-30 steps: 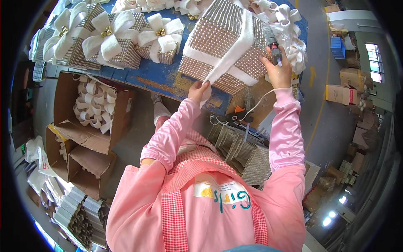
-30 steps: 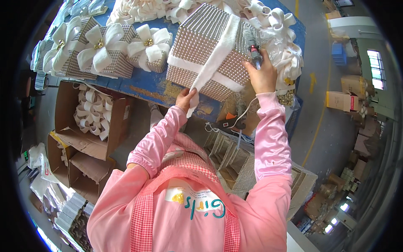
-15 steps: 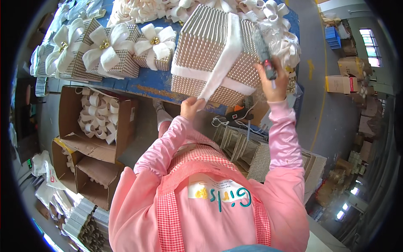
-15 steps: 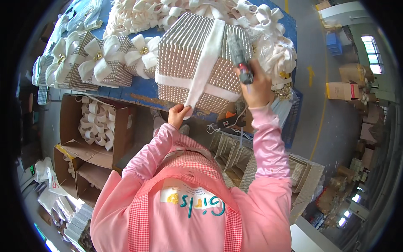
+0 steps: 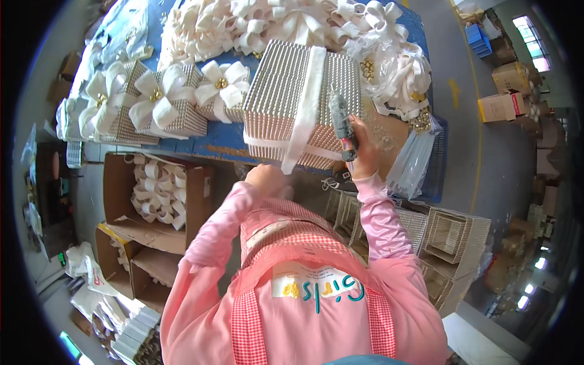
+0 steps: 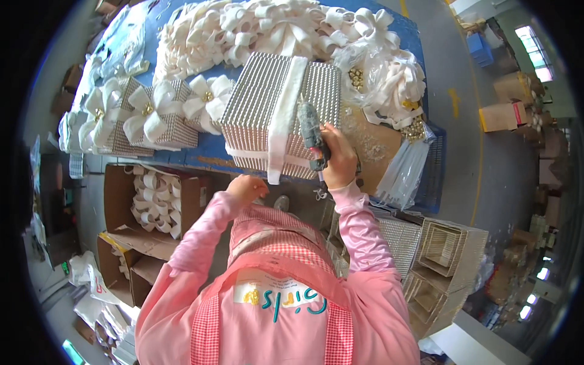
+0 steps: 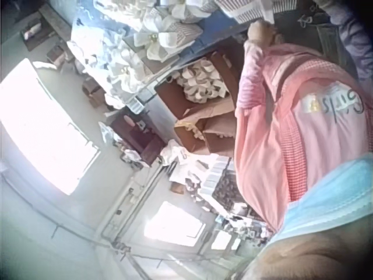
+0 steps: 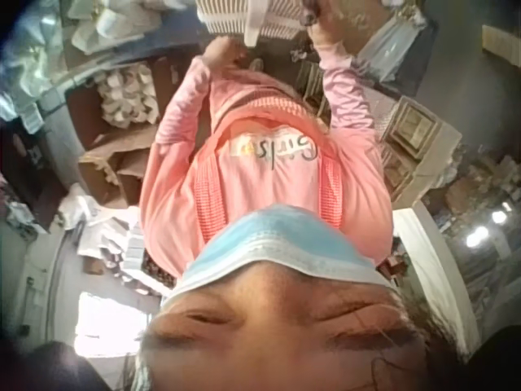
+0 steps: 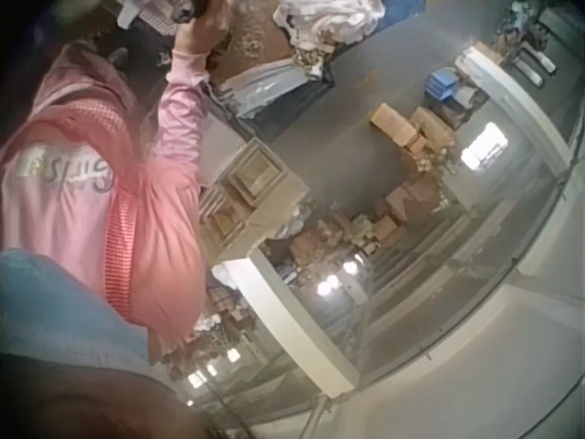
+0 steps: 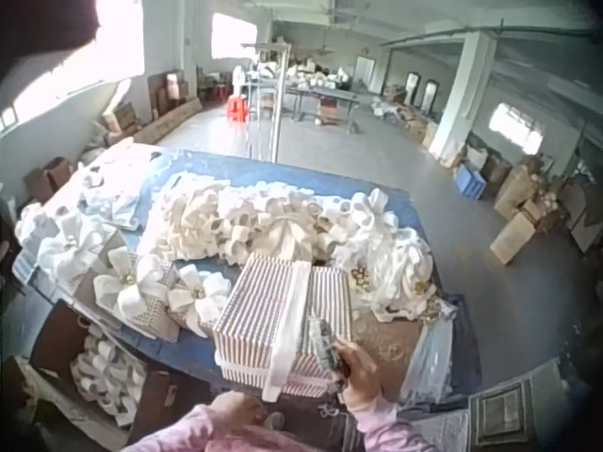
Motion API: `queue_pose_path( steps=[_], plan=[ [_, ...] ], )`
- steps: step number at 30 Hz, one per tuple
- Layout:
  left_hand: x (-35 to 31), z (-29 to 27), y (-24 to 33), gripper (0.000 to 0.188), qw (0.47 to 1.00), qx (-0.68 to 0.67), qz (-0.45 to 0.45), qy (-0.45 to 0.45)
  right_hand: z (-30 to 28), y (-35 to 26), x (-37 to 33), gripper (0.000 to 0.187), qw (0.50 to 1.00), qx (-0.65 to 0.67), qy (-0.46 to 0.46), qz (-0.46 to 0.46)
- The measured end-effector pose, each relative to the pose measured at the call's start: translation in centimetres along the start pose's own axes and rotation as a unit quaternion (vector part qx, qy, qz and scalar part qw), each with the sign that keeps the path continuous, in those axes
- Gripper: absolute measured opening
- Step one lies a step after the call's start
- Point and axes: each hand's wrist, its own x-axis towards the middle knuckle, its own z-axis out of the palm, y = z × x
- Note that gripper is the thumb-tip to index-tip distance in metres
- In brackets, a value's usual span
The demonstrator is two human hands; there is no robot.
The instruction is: Applying decorative fabric strips and bows to gift boxes using a hot glue gun.
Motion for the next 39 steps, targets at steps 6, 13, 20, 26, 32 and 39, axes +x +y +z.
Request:
queue_pose_path(
  steps=[6,13,20,26,32,39],
  plan=[
    [6.6,-17.4,8.0,0.024,0.979,-0.053,0.120,0.154,-0.4,-0.6,-1.0,0.033,0.999,0.034,0.006,0.003],
    [22.5,-17.3,2.9,0.056,0.951,0.303,0.054,-0.011,-0.3,-1.2,-1.6,0.034,0.999,0.048,-0.008,0.006],
    [13.8,-16.6,6.4,0.056,0.894,0.405,0.096,-0.165,-0.3,-1.0,-0.6,0.031,0.998,0.052,0.021,0.009],
    [2.2,-13.9,8.9,0.050,0.936,0.284,0.206,-0.041,-0.5,-0.3,-0.7,0.028,0.999,0.037,0.002,0.012],
    [-4.1,-7.5,1.0,0.026,0.924,-0.077,0.025,0.375,-0.5,0.2,-0.2,0.027,0.999,0.033,0.006,0.040],
    [1.3,-4.8,-3.5,0.051,0.879,-0.276,0.008,0.389,-0.1,0.8,0.6,0.028,0.999,0.014,-0.013,0.031]
  ],
)
